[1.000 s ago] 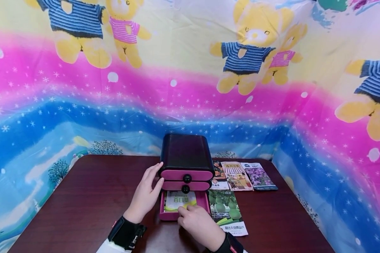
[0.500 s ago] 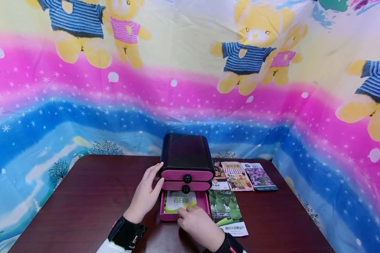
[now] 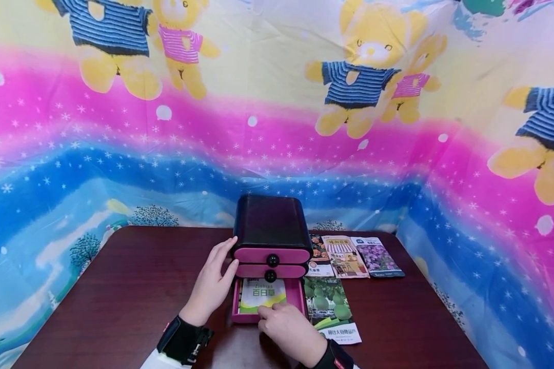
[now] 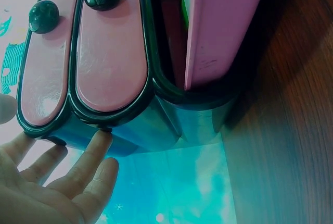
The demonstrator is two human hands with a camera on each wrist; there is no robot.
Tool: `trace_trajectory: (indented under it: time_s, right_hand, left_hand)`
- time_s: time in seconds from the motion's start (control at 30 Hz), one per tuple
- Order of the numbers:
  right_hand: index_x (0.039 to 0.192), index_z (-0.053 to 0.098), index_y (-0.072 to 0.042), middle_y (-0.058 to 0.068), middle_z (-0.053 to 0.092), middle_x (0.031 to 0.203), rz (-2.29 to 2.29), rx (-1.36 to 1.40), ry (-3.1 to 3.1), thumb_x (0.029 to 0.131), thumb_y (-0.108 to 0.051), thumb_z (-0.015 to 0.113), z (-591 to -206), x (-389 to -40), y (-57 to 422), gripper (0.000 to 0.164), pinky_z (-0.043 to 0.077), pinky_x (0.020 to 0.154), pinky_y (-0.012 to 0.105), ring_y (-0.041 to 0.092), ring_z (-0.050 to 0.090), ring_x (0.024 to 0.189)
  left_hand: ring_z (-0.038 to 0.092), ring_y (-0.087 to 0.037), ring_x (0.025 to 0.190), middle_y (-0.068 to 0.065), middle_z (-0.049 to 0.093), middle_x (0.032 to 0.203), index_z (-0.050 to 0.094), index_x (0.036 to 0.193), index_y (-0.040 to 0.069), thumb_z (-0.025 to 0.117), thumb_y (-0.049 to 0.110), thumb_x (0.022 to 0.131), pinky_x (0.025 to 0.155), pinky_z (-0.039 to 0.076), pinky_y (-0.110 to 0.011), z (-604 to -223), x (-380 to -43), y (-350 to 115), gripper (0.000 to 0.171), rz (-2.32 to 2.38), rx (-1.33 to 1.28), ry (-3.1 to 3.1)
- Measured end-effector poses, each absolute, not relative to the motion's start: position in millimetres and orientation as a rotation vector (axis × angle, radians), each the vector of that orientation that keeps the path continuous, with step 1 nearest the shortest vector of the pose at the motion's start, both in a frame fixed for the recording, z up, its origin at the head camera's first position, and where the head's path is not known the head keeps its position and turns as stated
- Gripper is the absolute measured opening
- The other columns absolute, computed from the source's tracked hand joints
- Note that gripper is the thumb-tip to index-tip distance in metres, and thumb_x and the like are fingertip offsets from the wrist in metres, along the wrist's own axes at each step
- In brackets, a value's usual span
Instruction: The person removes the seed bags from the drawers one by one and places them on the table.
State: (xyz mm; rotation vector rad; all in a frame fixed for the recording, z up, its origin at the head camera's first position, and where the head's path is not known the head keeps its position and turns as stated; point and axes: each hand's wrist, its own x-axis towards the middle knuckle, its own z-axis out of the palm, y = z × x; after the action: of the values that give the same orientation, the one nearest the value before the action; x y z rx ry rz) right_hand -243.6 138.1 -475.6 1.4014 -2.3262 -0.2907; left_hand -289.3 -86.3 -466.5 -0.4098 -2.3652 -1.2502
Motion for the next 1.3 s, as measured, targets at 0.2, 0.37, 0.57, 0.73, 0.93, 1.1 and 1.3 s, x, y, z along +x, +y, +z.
trace_trajectory:
  time_s: [0.2, 0.37, 0.57, 0.73, 0.93, 1.1, 1.3]
  right_hand:
    - [0.081, 0.069, -0.027, -0.016, 0.057, 0.076, 0.028, 1.336, -2.442, 0.088, -0.028, 0.080, -468.2, -246.5, 142.2, 0.013, 0.034, 0.050, 0.013, -0.004, 0.050, 0.059]
    - [0.089, 0.074, -0.024, -0.013, 0.065, 0.084, 0.041, 1.195, -2.470, 0.089, -0.023, 0.079, -467.9, -260.3, 152.9, 0.005, 0.047, 0.060, 0.018, 0.001, 0.061, 0.070]
    - [0.101, 0.078, -0.021, -0.006, 0.068, 0.095, -0.039, 1.016, -2.640, 0.091, -0.009, 0.073, -472.0, -278.0, 170.8, 0.017, 0.055, 0.074, 0.031, 0.011, 0.064, 0.084]
    - [0.101, 0.079, -0.019, -0.005, 0.067, 0.094, 0.017, 0.967, -2.677, 0.091, -0.005, 0.070, -475.4, -283.6, 178.1, 0.019, 0.054, 0.076, 0.034, 0.013, 0.063, 0.087]
    - [0.102, 0.079, -0.021, -0.006, 0.066, 0.095, -0.006, 1.006, -2.664, 0.090, -0.004, 0.072, -480.3, -287.5, 178.9, 0.022, 0.055, 0.079, 0.035, 0.013, 0.061, 0.085]
    - [0.101, 0.079, -0.024, -0.007, 0.066, 0.097, 0.049, 1.030, -2.658, 0.087, -0.001, 0.074, -484.4, -290.0, 180.8, 0.027, 0.055, 0.081, 0.036, 0.013, 0.061, 0.086]
    - [0.102, 0.079, -0.028, -0.009, 0.067, 0.104, 0.113, 1.086, -2.665, 0.086, -0.004, 0.077, -488.0, -293.0, 184.8, 0.029, 0.055, 0.085, 0.036, 0.013, 0.063, 0.093]
  left_hand:
    - [0.048, -0.025, 0.139, -0.005, 0.044, 0.156, 0.041, 0.157, 0.031, 0.058, 0.023, 0.105, 0.105, 0.048, -0.050, -465.3, -288.2, -86.7, 0.054, -1.260, -0.407, -2.377]
    - [0.048, -0.026, 0.140, -0.005, 0.043, 0.156, 0.040, 0.157, 0.030, 0.058, 0.023, 0.105, 0.106, 0.047, -0.051, -464.9, -287.8, -86.6, 0.055, -1.263, -0.412, -2.374]
    - [0.049, -0.027, 0.139, -0.006, 0.044, 0.155, 0.040, 0.157, 0.029, 0.059, 0.021, 0.105, 0.106, 0.047, -0.052, -466.2, -288.2, -86.5, 0.056, -1.252, -0.415, -2.367]
    - [0.050, -0.029, 0.138, -0.009, 0.045, 0.155, 0.042, 0.157, 0.026, 0.060, 0.019, 0.104, 0.104, 0.048, -0.053, -466.5, -289.3, -85.7, 0.056, -1.241, -0.420, -2.350]
    - [0.048, -0.029, 0.139, -0.007, 0.044, 0.155, 0.042, 0.157, 0.024, 0.059, 0.019, 0.105, 0.105, 0.047, -0.053, -464.8, -289.2, -85.6, 0.055, -1.252, -0.414, -2.361]
    - [0.048, -0.029, 0.139, -0.006, 0.044, 0.155, 0.041, 0.157, 0.025, 0.059, 0.020, 0.105, 0.106, 0.047, -0.052, -463.5, -288.4, -85.8, 0.055, -1.261, -0.412, -2.371]
    - [0.049, -0.029, 0.139, -0.006, 0.044, 0.155, 0.041, 0.157, 0.025, 0.059, 0.021, 0.105, 0.106, 0.047, -0.052, -463.7, -288.0, -85.6, 0.055, -1.268, -0.416, -2.367]
